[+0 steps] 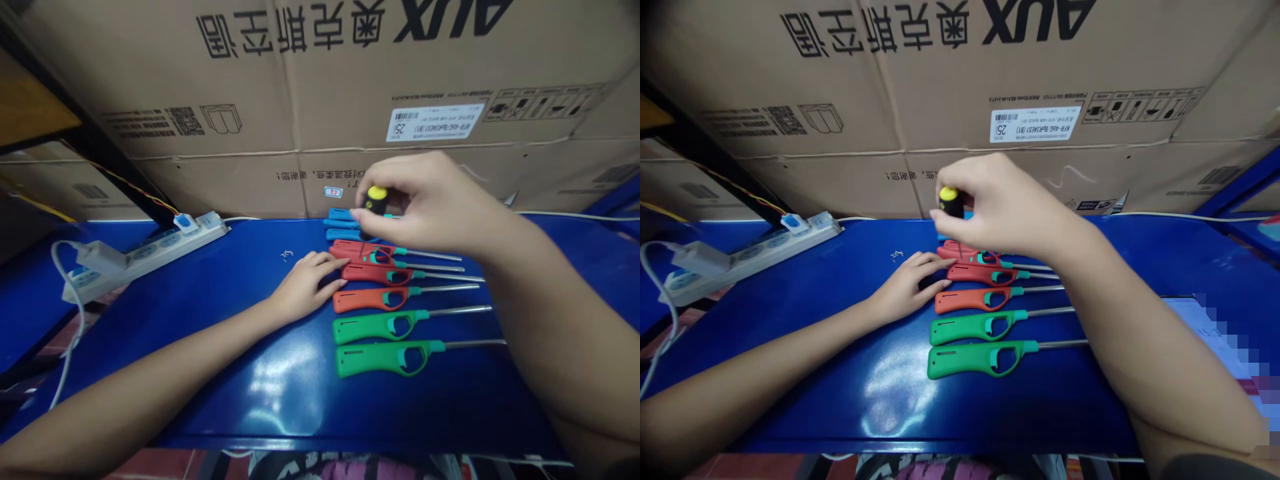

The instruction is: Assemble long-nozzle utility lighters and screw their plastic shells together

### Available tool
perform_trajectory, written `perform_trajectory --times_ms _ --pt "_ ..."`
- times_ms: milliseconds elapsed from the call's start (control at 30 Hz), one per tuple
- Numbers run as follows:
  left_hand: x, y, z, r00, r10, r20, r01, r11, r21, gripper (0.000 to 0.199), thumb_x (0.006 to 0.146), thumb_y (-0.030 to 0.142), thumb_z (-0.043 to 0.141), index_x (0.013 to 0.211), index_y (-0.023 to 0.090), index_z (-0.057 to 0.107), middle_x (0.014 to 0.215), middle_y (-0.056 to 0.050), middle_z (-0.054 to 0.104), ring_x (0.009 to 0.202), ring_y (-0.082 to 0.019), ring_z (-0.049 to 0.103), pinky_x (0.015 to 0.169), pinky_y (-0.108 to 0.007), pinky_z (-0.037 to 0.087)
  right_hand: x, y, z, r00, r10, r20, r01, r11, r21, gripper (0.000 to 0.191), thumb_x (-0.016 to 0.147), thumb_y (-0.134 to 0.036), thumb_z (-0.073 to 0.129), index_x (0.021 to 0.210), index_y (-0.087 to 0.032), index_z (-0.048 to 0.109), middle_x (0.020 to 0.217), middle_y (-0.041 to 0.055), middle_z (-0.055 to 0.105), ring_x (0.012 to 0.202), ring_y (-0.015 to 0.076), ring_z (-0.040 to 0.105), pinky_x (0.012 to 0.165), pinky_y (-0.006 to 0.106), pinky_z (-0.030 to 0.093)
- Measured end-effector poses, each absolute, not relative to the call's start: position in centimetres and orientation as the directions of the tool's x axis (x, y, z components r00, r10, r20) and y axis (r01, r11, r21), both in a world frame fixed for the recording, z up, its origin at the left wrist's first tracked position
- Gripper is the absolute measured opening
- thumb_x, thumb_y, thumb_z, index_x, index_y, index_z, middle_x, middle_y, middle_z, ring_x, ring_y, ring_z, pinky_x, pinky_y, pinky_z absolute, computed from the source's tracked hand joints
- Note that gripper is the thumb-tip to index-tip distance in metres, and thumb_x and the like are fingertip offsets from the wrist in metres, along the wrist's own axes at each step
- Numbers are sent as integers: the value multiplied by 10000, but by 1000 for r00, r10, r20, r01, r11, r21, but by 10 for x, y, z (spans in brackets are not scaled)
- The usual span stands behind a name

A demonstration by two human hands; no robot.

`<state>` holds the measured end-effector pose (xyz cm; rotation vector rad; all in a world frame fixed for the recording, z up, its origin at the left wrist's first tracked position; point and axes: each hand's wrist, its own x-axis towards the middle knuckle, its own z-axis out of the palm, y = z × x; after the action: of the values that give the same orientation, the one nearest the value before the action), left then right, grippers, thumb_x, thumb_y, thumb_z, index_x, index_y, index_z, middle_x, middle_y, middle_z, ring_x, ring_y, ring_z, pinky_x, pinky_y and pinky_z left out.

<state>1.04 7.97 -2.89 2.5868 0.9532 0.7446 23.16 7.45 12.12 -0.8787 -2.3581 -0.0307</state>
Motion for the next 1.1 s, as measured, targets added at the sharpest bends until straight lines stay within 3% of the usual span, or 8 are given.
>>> perform_trajectory --times_ms 167,333,433,600,700,900,1100 --pt "10 81 -31 655 660 367 505 -744 436 314 940 333 673 1218 188 655 1171 -99 673 1034 -258 604 930 -427 501 252 74 130 -428 609 667 774 628 -77 246 955 -371 588 770 -215 545 769 21 550 755 183 546 723 342 442" --pt "10 81 -33 664 620 418 419 -772 478 285 908 232 706 1174 152 642 1151 -100 722 1020 -250 633 913 -416 519 269 71 102 -431 610 665 799 601 -34 97 989 -267 493 920 -207 525 957 83 548 925 236 569 846 408 489" --pt "9 80 -31 666 603 440 387 -783 487 297 895 243 727 1168 164 641 1156 -98 721 1043 -252 639 917 -421 518 283 66 74 -473 669 574 803 596 -32 111 990 -234 438 964 -182 532 966 93 545 878 229 574 791 388 497" --pt "5 80 -29 666 572 479 331 -802 497 302 907 210 705 1197 191 622 1193 -91 700 1102 -240 630 959 -433 497 297 66 29 -343 854 390 917 394 -56 183 941 -346 581 1051 -208 631 1087 67 611 806 205 632 625 316 470" --pt "4 80 -29 662 579 476 335 -797 503 303 904 208 703 1197 193 629 1179 -82 700 1085 -235 624 954 -426 497 299 70 14 -334 898 287 928 367 -67 259 923 -399 625 1116 -230 656 1196 62 633 825 207 660 604 309 464" --pt "3 77 -24 588 655 475 423 -749 510 421 827 240 753 1231 209 636 1234 -76 659 1164 -256 586 1035 -442 468 293 73 1 -341 911 231 918 376 -128 136 939 -322 597 1010 -236 676 1112 39 688 961 231 677 676 309 478" --pt "2 83 -33 463 761 454 535 -648 542 390 940 230 624 1328 190 595 1248 -91 676 1144 -236 625 1019 -426 496 290 74 -9 -348 903 252 891 402 -210 126 929 -311 580 962 -210 647 1026 59 677 889 224 659 674 310 462"
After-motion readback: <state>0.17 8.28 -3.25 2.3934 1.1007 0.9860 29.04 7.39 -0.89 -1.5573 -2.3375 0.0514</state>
